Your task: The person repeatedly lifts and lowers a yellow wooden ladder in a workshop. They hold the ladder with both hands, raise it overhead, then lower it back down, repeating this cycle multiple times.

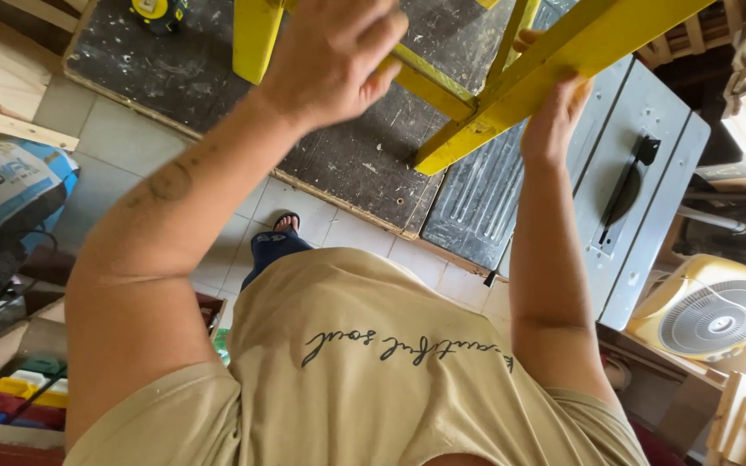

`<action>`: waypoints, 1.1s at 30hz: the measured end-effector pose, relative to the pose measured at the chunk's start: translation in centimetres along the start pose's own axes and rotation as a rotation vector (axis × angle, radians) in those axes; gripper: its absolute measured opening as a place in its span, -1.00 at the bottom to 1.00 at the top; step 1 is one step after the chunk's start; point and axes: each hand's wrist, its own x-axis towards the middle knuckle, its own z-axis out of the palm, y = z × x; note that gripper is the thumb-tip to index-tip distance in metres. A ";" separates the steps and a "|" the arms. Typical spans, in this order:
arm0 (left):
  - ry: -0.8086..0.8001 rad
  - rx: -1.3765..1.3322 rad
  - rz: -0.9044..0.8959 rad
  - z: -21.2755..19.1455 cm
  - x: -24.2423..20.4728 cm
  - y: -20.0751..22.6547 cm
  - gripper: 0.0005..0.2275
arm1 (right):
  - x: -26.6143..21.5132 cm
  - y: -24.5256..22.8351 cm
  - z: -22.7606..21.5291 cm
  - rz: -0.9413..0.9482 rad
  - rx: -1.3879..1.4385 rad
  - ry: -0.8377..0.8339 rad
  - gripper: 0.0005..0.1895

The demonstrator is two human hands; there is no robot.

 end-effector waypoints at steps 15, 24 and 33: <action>-0.377 -0.075 -0.241 2.9 -6.3 3.5 -0.28 | -8.2 -0.9 -1.4 0.187 -0.337 0.248 -0.56; -0.311 -0.237 -0.313 0.8 -6.0 5.1 -0.26 | -7.2 -3.0 2.9 -0.336 -0.661 0.004 -0.89; -1.006 -1.030 -0.807 8.1 -24.4 24.2 -0.61 | -3.1 -0.3 7.1 -0.195 -0.876 -0.412 -0.44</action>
